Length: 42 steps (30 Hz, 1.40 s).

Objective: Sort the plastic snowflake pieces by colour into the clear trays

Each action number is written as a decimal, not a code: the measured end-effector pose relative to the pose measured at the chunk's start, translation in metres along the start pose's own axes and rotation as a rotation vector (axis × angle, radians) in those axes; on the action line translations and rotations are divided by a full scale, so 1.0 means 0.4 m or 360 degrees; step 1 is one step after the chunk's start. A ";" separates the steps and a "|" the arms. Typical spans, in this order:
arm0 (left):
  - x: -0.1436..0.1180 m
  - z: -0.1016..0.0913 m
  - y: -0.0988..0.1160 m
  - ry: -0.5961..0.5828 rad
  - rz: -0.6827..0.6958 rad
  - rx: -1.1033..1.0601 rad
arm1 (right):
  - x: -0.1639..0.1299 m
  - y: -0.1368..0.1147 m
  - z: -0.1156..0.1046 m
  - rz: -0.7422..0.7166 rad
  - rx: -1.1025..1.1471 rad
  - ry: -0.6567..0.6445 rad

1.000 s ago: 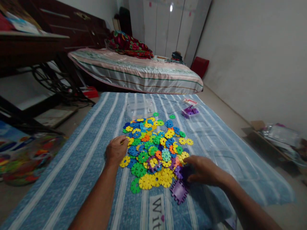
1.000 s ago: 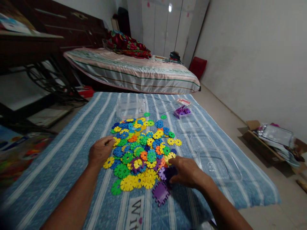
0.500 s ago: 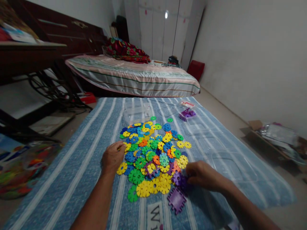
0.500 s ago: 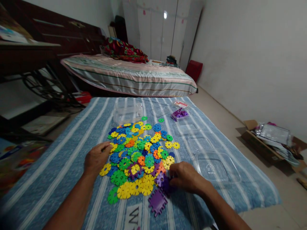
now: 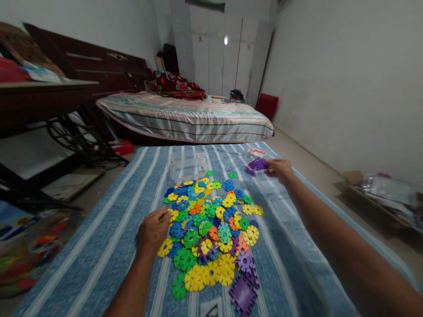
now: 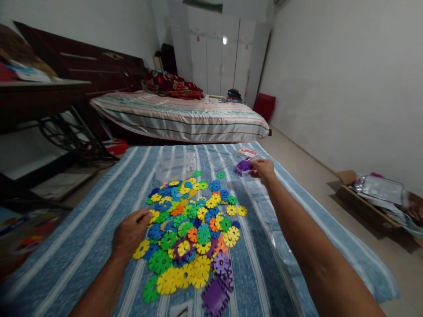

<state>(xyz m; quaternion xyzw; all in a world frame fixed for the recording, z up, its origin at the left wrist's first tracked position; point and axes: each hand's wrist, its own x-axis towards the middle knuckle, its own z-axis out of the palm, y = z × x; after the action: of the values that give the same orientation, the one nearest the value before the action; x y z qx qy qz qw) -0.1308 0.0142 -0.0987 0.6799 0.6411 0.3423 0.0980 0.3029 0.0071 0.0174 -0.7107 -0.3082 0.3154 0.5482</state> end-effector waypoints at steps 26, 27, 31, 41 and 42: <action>-0.017 0.004 0.035 -0.0043 -0.0072 0.0019 | -0.459 0.105 0.004 -0.0664 -0.1757 -0.1516; -0.017 0.004 0.035 -0.0038 -0.0077 0.0017 | -0.474 0.118 0.003 -0.0681 -0.1807 -0.1502; -0.019 0.001 0.043 -0.0037 -0.0090 -0.0001 | -0.505 0.155 0.005 -0.0718 -0.1901 -0.1387; -0.014 -0.002 0.038 -0.0030 -0.0086 -0.0017 | -0.494 0.168 0.009 -0.0618 -0.1618 -0.1339; -0.013 -0.002 0.036 -0.0028 -0.0083 -0.0022 | -0.486 0.170 0.009 -0.0563 -0.1503 -0.1360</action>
<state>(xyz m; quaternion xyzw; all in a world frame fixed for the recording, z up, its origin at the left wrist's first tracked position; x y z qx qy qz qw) -0.1194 0.0068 -0.0919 0.6654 0.6553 0.3379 0.1172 0.1876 -0.1575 -0.0281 -0.6258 -0.7158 0.3058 0.0507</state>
